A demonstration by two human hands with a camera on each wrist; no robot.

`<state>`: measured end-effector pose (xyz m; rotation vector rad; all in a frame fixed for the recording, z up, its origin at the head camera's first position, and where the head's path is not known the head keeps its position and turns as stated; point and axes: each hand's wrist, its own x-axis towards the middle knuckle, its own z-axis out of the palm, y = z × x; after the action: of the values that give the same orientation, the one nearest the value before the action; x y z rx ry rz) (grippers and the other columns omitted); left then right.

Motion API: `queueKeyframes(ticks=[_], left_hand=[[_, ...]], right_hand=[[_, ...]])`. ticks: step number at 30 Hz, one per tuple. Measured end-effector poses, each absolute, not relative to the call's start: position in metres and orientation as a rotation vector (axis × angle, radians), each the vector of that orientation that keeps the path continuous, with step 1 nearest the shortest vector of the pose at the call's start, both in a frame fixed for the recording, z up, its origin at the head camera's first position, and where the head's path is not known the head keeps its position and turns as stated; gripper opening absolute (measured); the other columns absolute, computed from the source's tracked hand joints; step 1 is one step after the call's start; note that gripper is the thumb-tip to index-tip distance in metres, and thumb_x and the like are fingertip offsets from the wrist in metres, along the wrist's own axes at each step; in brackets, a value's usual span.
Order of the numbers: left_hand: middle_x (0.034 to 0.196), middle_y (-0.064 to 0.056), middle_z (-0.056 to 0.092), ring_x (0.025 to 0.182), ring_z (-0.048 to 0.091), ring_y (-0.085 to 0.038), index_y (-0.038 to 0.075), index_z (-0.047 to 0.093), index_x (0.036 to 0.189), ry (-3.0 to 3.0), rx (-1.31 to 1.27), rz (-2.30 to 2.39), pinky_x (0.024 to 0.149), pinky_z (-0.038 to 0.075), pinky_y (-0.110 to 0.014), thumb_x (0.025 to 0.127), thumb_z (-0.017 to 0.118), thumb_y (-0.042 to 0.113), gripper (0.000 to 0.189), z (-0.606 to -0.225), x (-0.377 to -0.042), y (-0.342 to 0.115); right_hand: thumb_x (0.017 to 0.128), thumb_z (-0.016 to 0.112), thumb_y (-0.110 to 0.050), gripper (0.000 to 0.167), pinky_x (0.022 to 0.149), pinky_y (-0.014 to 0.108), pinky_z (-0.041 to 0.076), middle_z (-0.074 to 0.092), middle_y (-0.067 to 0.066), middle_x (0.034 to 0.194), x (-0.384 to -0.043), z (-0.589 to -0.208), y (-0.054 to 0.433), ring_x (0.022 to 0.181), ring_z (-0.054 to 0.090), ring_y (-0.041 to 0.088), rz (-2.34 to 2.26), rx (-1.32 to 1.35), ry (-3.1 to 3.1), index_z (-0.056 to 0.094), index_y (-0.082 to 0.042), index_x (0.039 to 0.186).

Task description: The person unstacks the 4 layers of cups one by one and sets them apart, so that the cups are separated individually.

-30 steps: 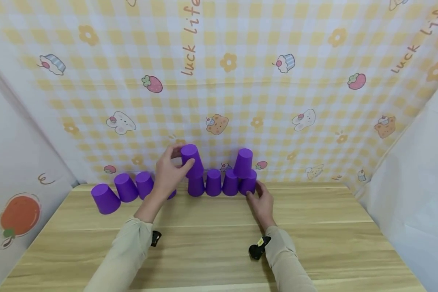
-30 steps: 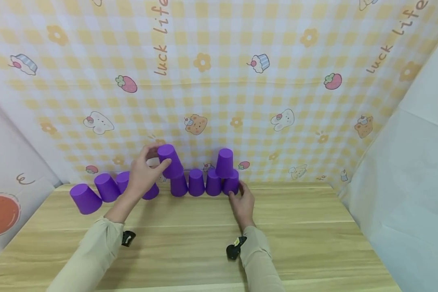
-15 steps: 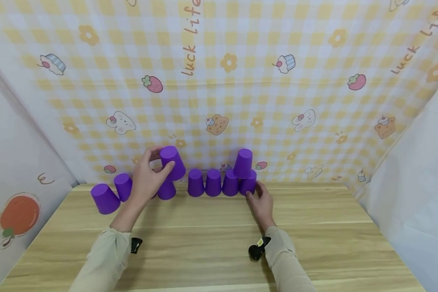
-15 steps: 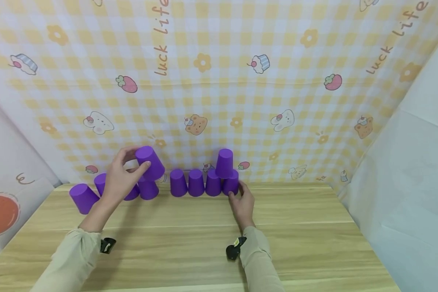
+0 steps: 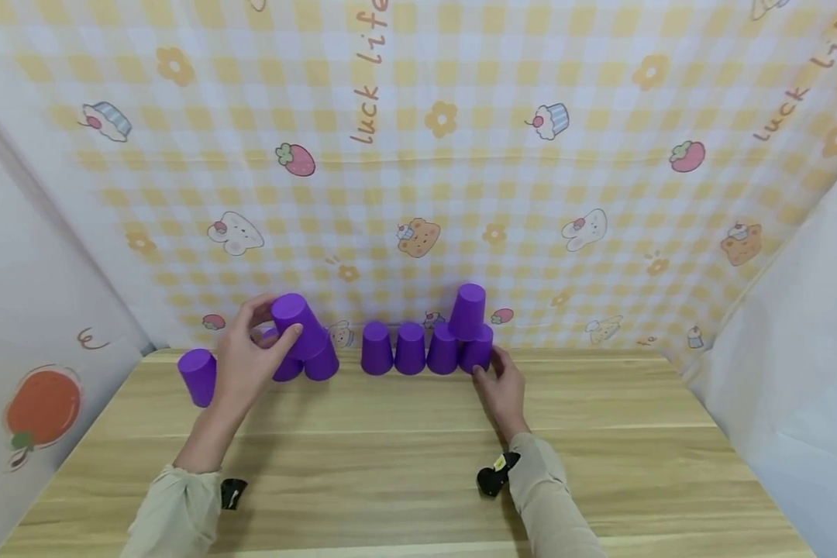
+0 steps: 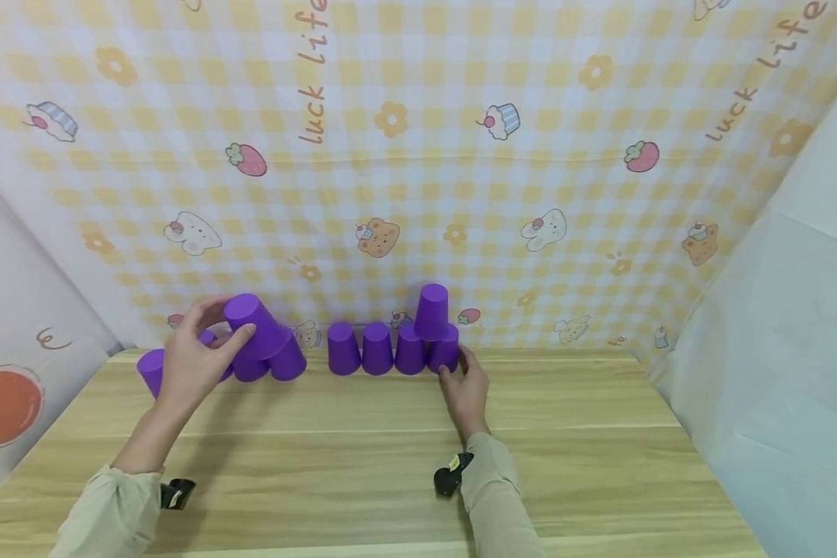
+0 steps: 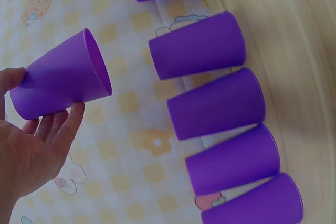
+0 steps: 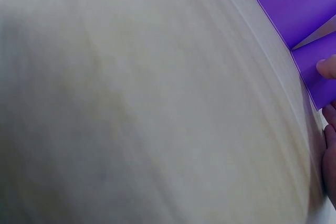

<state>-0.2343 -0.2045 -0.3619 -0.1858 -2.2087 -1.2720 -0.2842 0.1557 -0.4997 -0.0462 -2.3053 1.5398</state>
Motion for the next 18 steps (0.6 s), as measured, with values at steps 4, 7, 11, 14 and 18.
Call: queueKeyframes(ticks=[4,7,11,14,18], left_hand=[[0.115,-0.014,0.06,0.103,0.057,-0.028,0.0,0.051,0.123,-2.227,-0.177,-1.242,0.073,0.048,-0.009,0.081,0.073,0.015,0.051,-0.363,-0.227,-0.214],[0.114,-0.016,0.06,0.101,0.058,-0.03,-0.002,0.051,0.122,-2.243,-0.156,-1.22,0.071,0.047,-0.006,0.08,0.074,0.015,0.05,-0.365,-0.221,-0.222],[0.111,-0.017,0.061,0.099,0.059,-0.017,-0.001,0.052,0.118,-2.269,-0.123,-1.169,0.069,0.047,-0.006,0.078,0.075,0.013,0.048,-0.369,-0.216,-0.234],[0.108,-0.017,0.061,0.095,0.054,0.002,-0.002,0.053,0.116,-2.279,-0.113,-1.145,0.068,0.046,-0.005,0.078,0.075,0.01,0.046,-0.374,-0.211,-0.243],[0.107,-0.021,0.061,0.089,0.047,0.014,-0.005,0.051,0.117,-2.309,-0.112,-1.151,0.068,0.045,-0.003,0.078,0.075,0.008,0.048,-0.382,-0.205,-0.253]], right_hand=[[0.083,0.067,-0.003,0.048,0.103,0.033,0.037,0.053,0.02,0.127,-0.286,-0.501,0.156,0.119,0.049,0.03,1.535,-0.059,-2.313,0.049,0.002,0.128],[0.083,0.066,-0.003,0.048,0.103,0.033,0.037,0.053,0.02,0.127,-0.286,-0.501,0.157,0.119,0.049,0.029,1.539,-0.057,-2.312,0.049,0.002,0.128],[0.084,0.066,-0.004,0.048,0.103,0.032,0.037,0.053,0.02,0.127,-0.287,-0.502,0.157,0.119,0.049,0.029,1.542,-0.06,-2.316,0.049,0.002,0.128],[0.084,0.066,-0.004,0.048,0.103,0.033,0.037,0.053,0.02,0.127,-0.286,-0.502,0.157,0.119,0.049,0.029,1.534,-0.057,-2.323,0.049,0.002,0.128],[0.085,0.066,-0.005,0.048,0.103,0.033,0.037,0.053,0.02,0.128,-0.286,-0.502,0.157,0.12,0.049,0.029,1.537,-0.057,-2.326,0.049,0.001,0.129]])
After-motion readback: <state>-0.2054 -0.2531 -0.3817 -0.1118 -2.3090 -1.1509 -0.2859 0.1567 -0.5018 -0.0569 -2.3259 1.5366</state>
